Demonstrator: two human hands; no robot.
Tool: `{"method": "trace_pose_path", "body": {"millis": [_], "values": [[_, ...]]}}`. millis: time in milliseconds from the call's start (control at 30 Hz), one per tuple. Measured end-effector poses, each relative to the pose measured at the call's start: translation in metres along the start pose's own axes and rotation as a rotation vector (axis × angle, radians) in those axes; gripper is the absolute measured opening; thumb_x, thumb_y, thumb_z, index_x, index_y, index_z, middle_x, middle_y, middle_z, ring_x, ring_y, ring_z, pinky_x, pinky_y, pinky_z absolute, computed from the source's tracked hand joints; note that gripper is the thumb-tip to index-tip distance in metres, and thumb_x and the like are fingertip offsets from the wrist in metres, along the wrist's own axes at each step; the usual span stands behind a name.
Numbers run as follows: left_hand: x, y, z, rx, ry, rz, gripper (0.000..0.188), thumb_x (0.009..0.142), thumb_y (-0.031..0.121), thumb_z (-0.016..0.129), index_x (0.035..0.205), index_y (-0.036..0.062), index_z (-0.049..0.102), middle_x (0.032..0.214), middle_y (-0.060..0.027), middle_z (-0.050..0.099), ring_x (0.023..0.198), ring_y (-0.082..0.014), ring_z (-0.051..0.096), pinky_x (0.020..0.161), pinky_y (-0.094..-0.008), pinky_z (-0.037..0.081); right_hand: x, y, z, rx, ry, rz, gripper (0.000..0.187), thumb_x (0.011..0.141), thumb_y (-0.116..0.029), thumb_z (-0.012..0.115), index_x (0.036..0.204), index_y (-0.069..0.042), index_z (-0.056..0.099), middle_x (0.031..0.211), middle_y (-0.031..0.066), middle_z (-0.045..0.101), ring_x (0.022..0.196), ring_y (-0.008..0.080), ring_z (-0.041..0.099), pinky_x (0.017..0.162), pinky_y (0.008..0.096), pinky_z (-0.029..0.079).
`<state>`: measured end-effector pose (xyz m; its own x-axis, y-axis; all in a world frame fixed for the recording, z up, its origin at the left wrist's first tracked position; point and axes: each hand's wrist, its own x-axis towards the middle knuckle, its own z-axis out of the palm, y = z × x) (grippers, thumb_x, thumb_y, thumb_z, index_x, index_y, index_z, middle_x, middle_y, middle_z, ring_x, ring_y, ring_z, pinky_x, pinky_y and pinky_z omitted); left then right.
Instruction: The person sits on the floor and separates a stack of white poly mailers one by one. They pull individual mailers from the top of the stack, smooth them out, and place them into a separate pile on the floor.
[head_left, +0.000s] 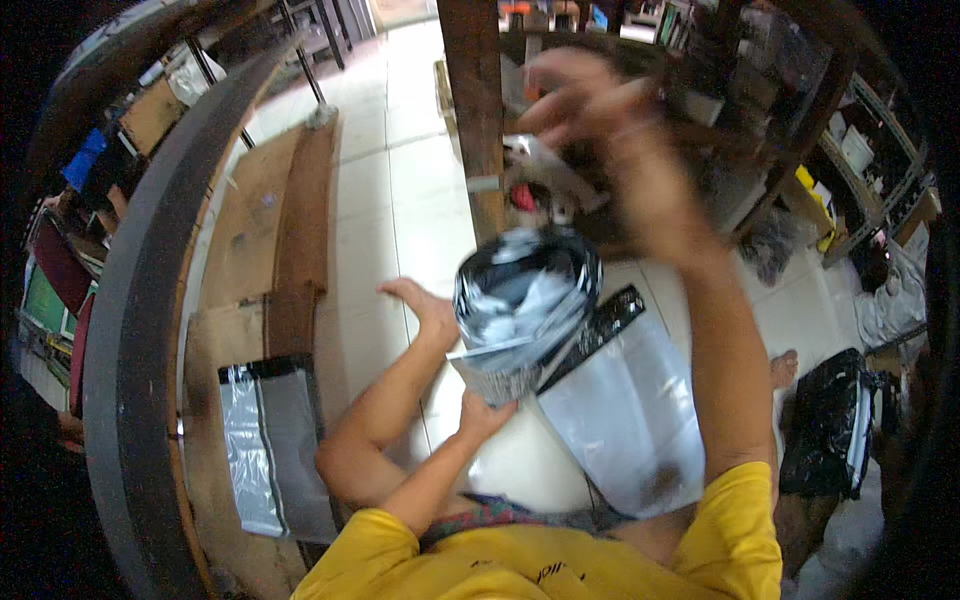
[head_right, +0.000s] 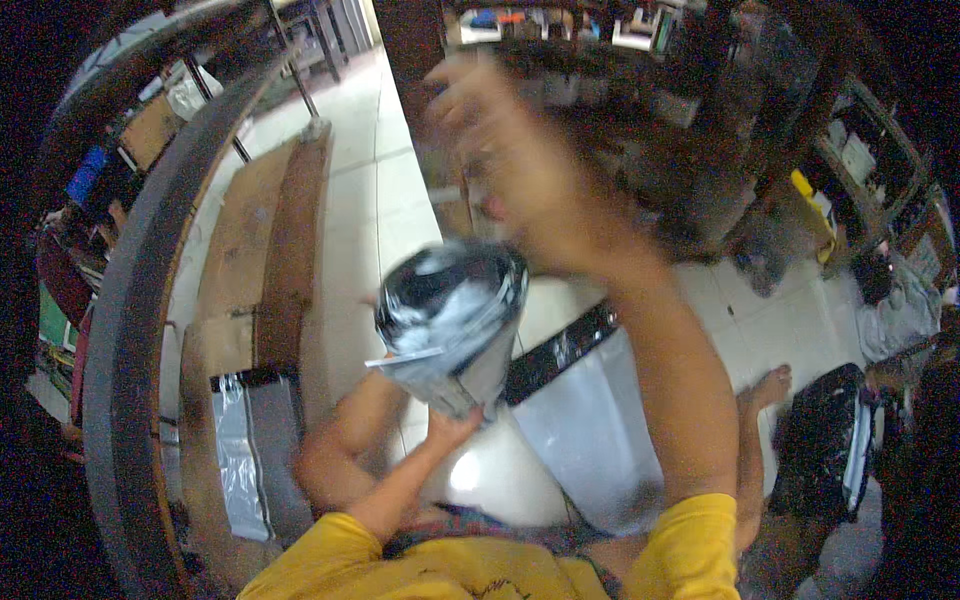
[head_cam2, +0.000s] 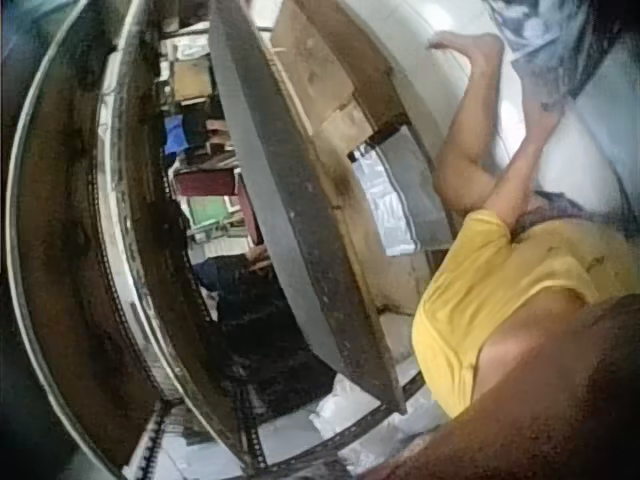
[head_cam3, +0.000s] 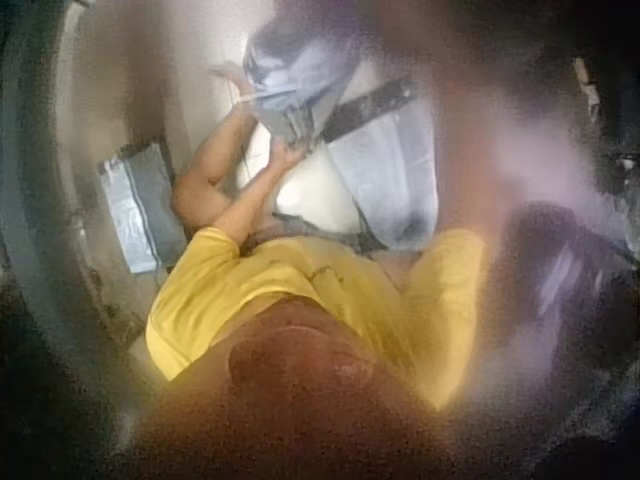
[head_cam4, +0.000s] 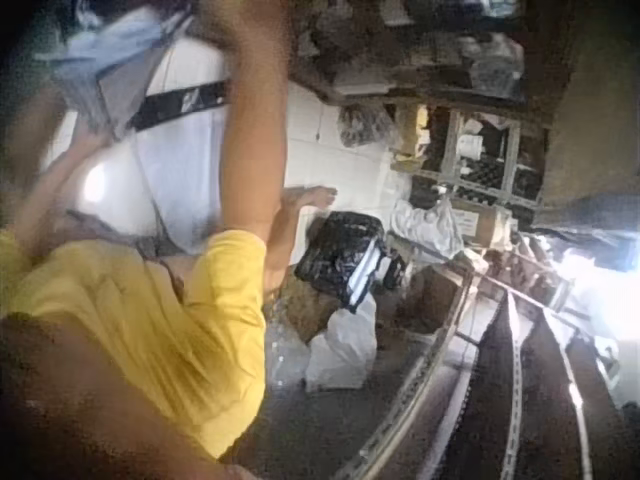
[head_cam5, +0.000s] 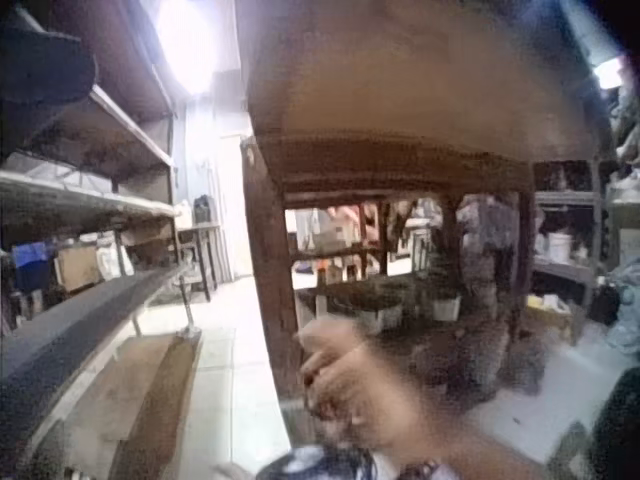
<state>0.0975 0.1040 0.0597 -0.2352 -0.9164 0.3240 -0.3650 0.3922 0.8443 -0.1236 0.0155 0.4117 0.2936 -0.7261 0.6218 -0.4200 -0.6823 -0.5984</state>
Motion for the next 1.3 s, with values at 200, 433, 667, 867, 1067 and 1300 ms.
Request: {"method": "trace_pose_path", "body": {"millis": [200,433,667,867,1067,1300], "values": [[0.007,-0.014,0.011,-0.037,-0.049,0.012,0.022,0.088,0.014,0.063,0.105,0.0003,0.069,0.101,-0.0204,0.071,0.094,-0.0371,0.069,0.085,-0.0427,0.053,-0.162,0.096,0.042,0.473,-0.033,0.518,0.071,0.094,-0.025,0.064,0.154,-0.008,0.030,0.143,0.0133,0.049,0.130,0.0262,0.053,0.111,0.0406,0.041],[0.021,0.042,-0.037,-0.162,-0.108,-0.188,0.038,0.093,0.014,0.059,0.125,-0.0055,0.055,0.105,-0.0223,0.069,0.092,-0.0291,0.068,0.087,-0.0373,0.052,-0.241,0.140,0.178,0.590,-0.009,0.685,0.080,0.099,-0.023,0.063,0.158,0.001,0.014,0.153,0.0167,0.039,0.136,0.0244,0.045,0.114,0.0363,0.035],[0.009,0.091,-0.073,-0.339,-0.259,-0.291,0.049,0.095,0.013,0.058,0.136,-0.0095,0.046,0.128,-0.0156,0.060,0.118,-0.0214,0.057,0.101,-0.0354,0.046,-0.240,0.070,0.170,0.701,0.085,0.770,0.084,0.097,-0.035,0.067,0.158,0.000,0.019,0.151,0.0186,0.041,0.137,0.0243,0.042,0.114,0.0351,0.034],[-0.005,0.125,-0.077,-0.305,-0.262,-0.275,0.051,0.096,0.013,0.058,0.140,-0.0082,0.043,0.129,-0.0155,0.061,0.117,-0.0220,0.058,0.102,-0.0350,0.046,-0.249,0.043,0.155,0.756,0.122,0.740,0.079,0.096,-0.038,0.069,0.151,0.000,0.029,0.140,0.0198,0.052,0.128,0.0260,0.051,0.109,0.0370,0.041],[-0.012,0.154,-0.065,-0.131,-0.191,-0.222,0.056,0.094,0.016,0.055,0.142,-0.0084,0.041,0.122,-0.0212,0.064,0.112,-0.0277,0.063,0.099,-0.0376,0.048,-0.257,0.038,0.153,0.999,0.081,0.800,0.080,0.097,-0.045,0.066,0.154,-0.003,0.027,0.145,0.0183,0.048,0.131,0.0259,0.048,0.110,0.0384,0.040],[0.004,0.213,-0.072,0.291,-0.089,-0.340,0.046,0.093,0.015,0.060,0.133,-0.0061,0.052,0.109,-0.0183,0.068,0.101,-0.0203,0.065,0.090,-0.0338,0.051,-0.225,0.037,0.158,1.132,-0.019,0.706,0.081,0.101,-0.048,0.057,0.158,-0.005,0.019,0.153,0.0157,0.039,0.138,0.0258,0.042,0.113,0.0396,0.036]]}}
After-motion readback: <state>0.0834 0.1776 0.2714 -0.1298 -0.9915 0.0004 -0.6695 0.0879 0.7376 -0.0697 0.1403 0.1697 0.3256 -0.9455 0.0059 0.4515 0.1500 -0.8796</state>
